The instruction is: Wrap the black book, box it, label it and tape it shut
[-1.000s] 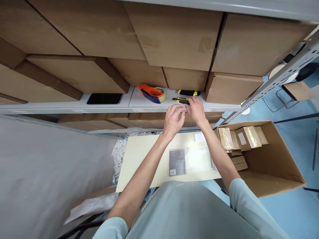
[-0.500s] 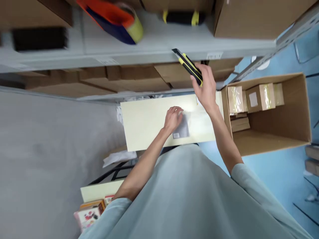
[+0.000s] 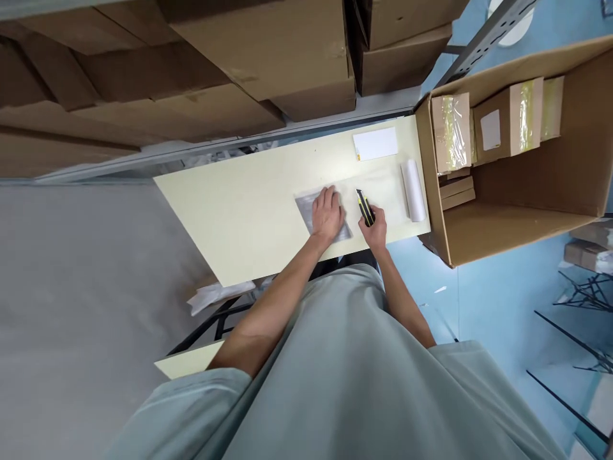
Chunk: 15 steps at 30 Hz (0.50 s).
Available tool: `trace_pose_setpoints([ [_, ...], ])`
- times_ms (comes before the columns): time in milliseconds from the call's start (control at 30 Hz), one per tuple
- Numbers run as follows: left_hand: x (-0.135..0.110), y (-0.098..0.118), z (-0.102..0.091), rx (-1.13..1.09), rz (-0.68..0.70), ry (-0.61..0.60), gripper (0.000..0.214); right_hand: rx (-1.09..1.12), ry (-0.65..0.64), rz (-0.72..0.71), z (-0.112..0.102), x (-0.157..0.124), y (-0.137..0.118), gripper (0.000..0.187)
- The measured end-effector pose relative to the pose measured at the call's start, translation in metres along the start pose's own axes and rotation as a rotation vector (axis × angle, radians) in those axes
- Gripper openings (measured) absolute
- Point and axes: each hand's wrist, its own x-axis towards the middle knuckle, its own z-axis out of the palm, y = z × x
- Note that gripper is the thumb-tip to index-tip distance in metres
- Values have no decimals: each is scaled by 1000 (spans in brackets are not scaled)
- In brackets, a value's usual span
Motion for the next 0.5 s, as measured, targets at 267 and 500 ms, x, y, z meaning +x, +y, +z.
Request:
trace_pose_setpoints([
  [267,0,-1,-5,-19,-34,-27,56,-165,-96,-50,-3,0,-13,57],
  [500,6,-19,-9,-13,50,-55,53,-419,-256,-130,-2,22,-61,60],
])
